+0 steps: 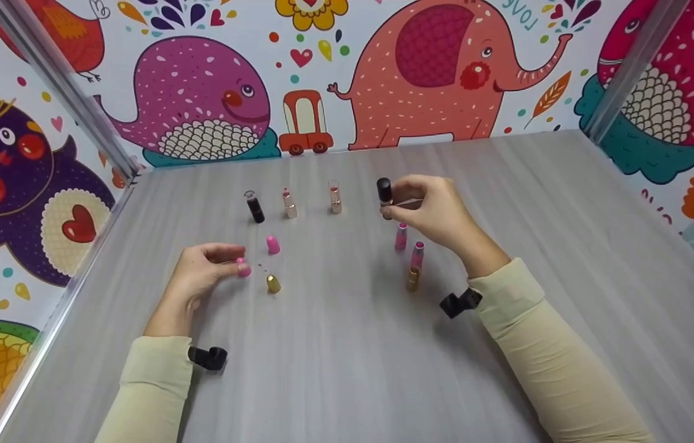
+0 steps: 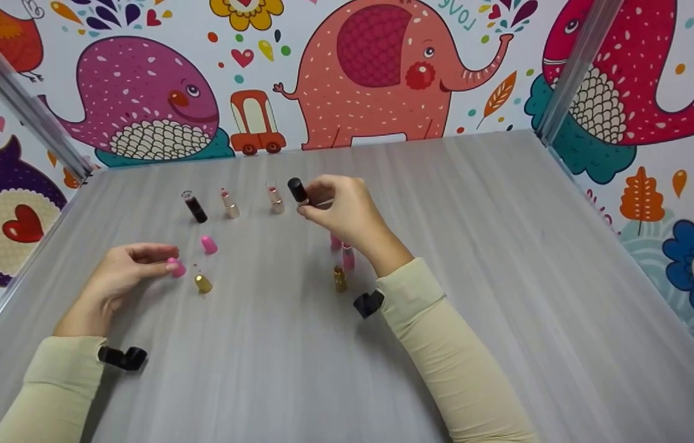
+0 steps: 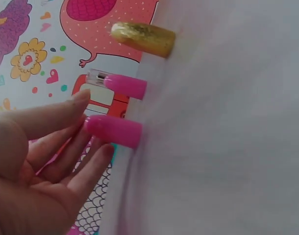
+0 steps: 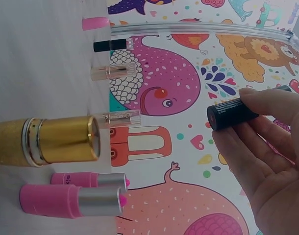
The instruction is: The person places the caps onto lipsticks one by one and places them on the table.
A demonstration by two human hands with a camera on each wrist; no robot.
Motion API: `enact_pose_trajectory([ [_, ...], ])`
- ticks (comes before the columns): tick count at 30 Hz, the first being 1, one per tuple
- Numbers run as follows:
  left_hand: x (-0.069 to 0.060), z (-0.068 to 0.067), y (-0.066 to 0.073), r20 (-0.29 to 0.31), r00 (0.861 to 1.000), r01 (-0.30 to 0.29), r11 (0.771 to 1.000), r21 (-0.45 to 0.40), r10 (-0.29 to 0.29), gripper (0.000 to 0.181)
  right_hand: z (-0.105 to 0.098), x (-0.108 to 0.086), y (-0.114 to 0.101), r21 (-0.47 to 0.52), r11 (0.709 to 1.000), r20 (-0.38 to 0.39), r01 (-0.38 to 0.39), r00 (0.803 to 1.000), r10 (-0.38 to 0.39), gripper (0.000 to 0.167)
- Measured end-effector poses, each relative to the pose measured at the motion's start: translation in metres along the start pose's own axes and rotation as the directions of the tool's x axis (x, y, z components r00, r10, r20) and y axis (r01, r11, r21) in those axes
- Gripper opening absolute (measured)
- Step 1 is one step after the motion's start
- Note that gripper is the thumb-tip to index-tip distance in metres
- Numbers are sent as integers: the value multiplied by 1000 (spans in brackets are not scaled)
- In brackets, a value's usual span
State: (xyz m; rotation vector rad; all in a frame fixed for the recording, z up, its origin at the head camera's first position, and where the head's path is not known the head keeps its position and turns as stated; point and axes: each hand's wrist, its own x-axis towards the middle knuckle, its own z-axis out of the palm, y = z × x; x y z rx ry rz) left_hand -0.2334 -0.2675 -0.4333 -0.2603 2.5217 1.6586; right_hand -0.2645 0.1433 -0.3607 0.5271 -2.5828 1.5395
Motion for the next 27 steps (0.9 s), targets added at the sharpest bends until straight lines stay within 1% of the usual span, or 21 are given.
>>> enact_pose_trajectory([
  [3, 2, -1, -8, 0, 1000, 15, 1000, -22, -15, 48, 1, 1, 2, 5, 1000, 8, 4, 1000, -4, 25],
  [7, 4, -1, -13, -1, 1000, 11, 998, -56, -11, 48, -3, 2, 6, 0, 1000, -1, -10, 1000, 10, 25],
  [11, 7, 0, -14, -2, 1000, 6, 997, -74, -6, 47, -8, 6, 13, 6, 1000, -17, -29, 999, 29, 26],
  [16, 9, 2, -15, -12, 1000, -7, 997, -83, 6, 43, -10, 11, 24, 20, 999, -40, -32, 999, 33, 27],
  [22, 11, 6, -16, -20, 1000, -20, 994, -106, 18, 39, -11, 17, 38, -31, 999, -82, -16, 997, 13, 26],
  [27, 11, 6, -17, -40, 999, -17, 997, -80, 14, 35, -7, 23, 47, -54, 998, -48, -44, 998, 42, 26],
])
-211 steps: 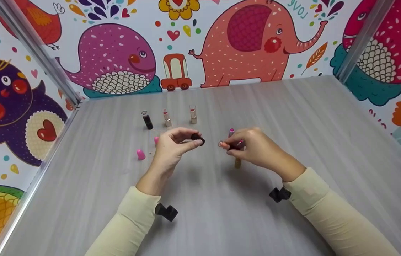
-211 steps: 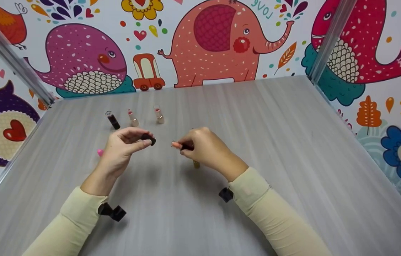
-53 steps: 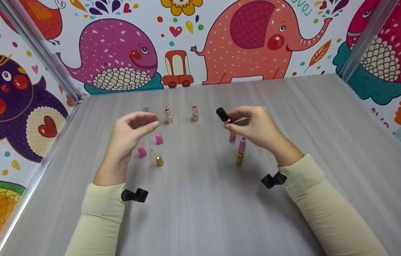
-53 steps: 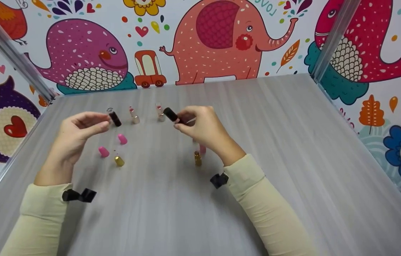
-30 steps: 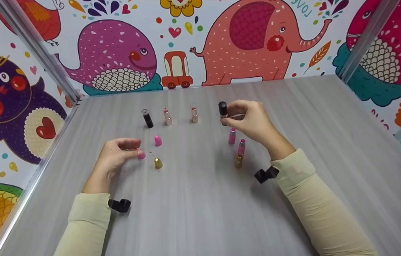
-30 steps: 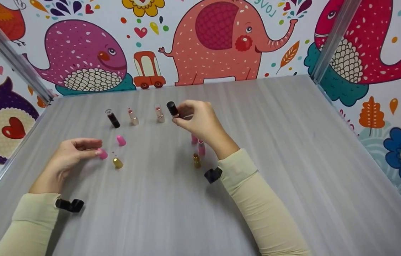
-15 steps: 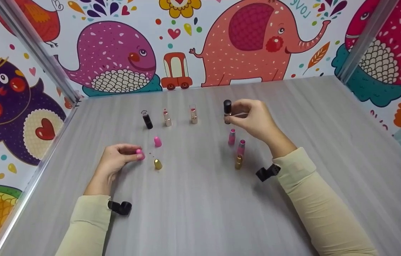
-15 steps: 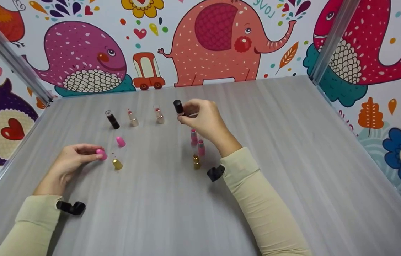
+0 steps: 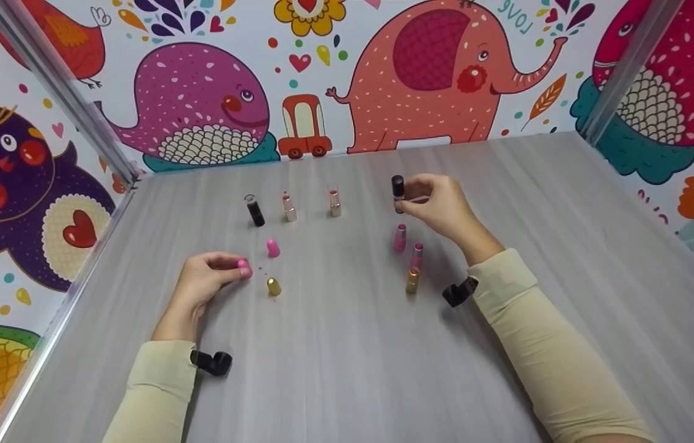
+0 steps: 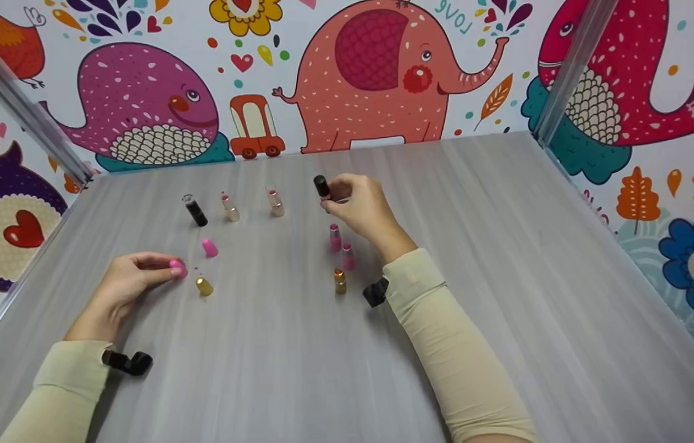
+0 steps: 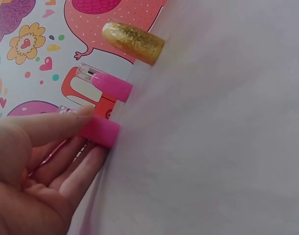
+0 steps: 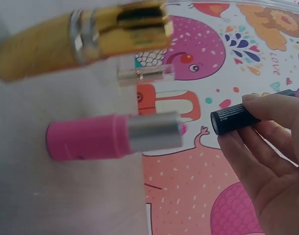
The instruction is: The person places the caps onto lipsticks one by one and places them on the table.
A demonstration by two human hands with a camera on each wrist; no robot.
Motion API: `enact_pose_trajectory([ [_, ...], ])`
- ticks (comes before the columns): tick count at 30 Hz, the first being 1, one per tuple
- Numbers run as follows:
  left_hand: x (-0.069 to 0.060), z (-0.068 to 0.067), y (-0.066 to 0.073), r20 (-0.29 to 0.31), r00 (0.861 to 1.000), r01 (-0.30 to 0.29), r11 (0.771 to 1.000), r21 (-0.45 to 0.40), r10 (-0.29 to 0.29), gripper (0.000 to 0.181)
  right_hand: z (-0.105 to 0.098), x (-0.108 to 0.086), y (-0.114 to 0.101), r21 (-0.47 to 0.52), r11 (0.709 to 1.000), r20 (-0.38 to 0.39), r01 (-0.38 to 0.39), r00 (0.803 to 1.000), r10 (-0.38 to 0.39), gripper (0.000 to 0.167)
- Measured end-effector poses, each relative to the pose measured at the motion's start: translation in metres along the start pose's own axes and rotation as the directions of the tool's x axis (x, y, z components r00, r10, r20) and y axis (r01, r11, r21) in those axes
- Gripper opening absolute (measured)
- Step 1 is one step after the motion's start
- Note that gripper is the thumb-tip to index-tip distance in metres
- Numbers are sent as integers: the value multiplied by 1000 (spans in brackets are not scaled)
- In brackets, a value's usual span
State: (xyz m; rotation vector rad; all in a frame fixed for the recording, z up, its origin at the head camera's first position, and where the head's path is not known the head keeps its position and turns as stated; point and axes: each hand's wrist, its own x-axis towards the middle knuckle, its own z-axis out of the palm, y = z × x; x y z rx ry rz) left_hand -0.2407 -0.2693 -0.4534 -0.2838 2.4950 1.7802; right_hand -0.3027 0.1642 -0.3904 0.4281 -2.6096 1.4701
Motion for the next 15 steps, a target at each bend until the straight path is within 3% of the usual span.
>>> enact_pose_trajectory([
  [15, 0, 2, -2, -12, 1000, 0, 1000, -18, 0, 31, 6, 38, 11, -97, 994, 161, -51, 985, 66, 28],
])
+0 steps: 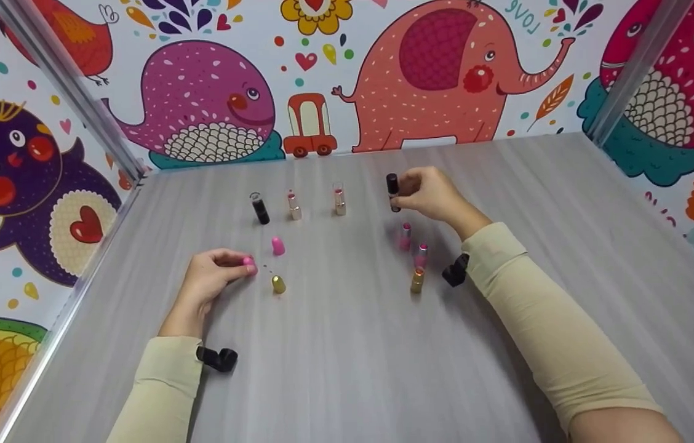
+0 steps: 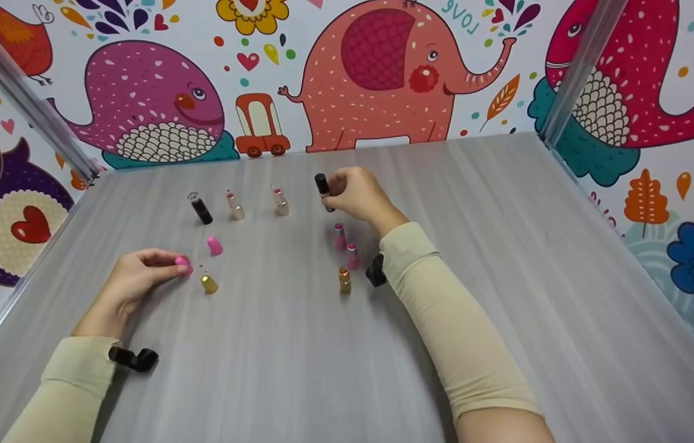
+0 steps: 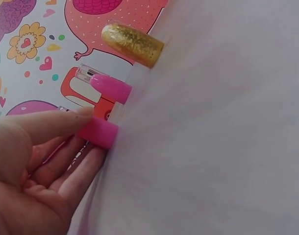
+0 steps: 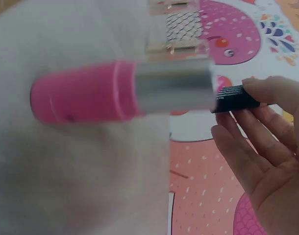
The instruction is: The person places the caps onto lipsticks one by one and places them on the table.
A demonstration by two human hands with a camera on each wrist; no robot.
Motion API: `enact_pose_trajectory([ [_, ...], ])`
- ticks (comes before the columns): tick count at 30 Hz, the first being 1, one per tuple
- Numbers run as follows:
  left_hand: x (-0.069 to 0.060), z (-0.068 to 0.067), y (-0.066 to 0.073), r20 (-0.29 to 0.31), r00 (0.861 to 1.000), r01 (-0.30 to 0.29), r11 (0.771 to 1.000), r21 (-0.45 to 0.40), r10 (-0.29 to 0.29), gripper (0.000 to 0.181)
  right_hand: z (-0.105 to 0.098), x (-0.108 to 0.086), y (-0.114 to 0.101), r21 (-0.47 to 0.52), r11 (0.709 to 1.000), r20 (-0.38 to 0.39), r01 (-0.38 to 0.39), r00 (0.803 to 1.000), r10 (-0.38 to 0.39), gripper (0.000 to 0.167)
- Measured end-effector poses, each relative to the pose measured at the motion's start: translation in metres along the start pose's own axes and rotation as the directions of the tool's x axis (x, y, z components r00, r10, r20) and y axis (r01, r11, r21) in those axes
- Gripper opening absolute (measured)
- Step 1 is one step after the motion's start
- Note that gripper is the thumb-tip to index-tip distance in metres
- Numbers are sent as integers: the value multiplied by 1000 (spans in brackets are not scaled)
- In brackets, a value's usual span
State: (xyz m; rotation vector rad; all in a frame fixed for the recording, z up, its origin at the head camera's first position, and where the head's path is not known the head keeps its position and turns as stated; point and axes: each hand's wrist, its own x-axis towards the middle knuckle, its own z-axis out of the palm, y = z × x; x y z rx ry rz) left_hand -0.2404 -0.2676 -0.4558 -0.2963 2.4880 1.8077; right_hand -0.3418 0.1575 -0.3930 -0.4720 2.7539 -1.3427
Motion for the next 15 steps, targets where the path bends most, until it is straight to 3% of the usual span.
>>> enact_pose_trajectory([
  [8, 2, 3, -1, -9, 1000, 0, 1000, 12, 0, 29, 2, 17, 12, -133, 991, 89, 33, 996, -21, 28],
  [15, 0, 0, -1, -7, 1000, 12, 1000, 11, -12, 30, 10, 29, 18, -171, 984, 136, 41, 991, -18, 32],
])
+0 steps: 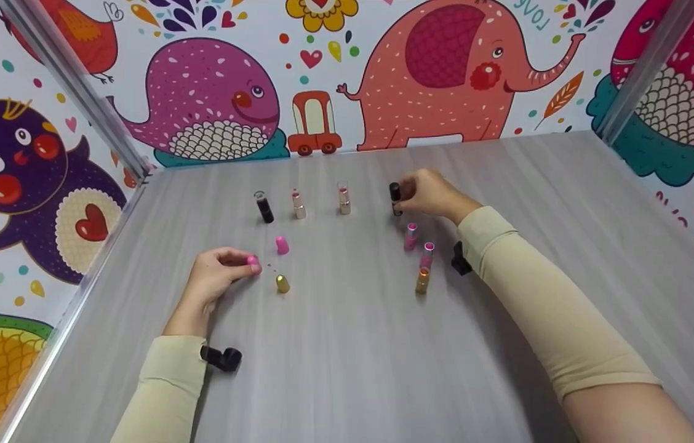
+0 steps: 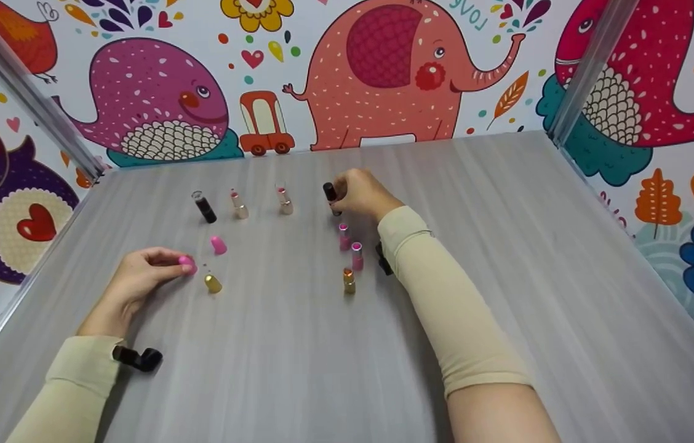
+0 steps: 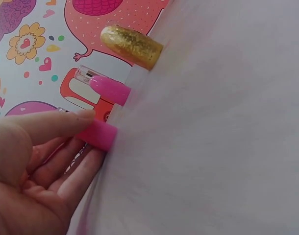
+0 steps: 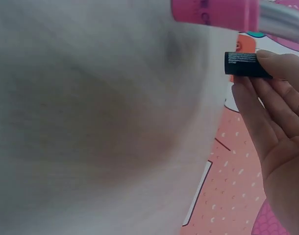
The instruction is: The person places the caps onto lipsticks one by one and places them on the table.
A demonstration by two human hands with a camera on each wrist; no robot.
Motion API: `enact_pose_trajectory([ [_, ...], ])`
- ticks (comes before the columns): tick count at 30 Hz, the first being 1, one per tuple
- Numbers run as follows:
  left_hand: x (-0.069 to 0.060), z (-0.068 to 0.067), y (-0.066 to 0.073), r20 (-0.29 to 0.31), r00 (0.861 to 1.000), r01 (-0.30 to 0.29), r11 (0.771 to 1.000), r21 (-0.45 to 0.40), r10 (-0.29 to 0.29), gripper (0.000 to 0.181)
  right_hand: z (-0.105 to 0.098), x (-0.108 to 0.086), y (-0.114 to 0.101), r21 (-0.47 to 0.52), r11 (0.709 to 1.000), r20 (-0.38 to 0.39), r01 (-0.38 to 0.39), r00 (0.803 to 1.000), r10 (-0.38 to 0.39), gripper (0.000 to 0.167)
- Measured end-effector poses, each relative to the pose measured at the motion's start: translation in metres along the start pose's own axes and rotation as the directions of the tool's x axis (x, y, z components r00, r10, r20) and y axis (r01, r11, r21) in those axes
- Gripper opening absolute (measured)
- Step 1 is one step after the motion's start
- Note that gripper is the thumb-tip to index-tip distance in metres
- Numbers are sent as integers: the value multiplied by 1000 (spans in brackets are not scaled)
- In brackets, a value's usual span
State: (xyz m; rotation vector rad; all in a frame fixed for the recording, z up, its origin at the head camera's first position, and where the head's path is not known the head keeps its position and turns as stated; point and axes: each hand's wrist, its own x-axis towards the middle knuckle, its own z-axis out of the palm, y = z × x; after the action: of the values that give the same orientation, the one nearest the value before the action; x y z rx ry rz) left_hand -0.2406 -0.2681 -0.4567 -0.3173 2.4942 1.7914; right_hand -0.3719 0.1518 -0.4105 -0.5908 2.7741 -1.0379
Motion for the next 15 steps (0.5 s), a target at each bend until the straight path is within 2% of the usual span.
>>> enact_pose_trajectory([
  [7, -1, 0, 0, 3, 1000, 8, 1000, 7, -8, 31, 4, 11, -2, -1, 1000, 12, -6, 1000, 6, 29],
  [15, 0, 2, 2, 9, 1000, 2, 1000, 6, -2, 31, -3, 22, -2, 37, 995, 19, -89, 996, 89, 40],
])
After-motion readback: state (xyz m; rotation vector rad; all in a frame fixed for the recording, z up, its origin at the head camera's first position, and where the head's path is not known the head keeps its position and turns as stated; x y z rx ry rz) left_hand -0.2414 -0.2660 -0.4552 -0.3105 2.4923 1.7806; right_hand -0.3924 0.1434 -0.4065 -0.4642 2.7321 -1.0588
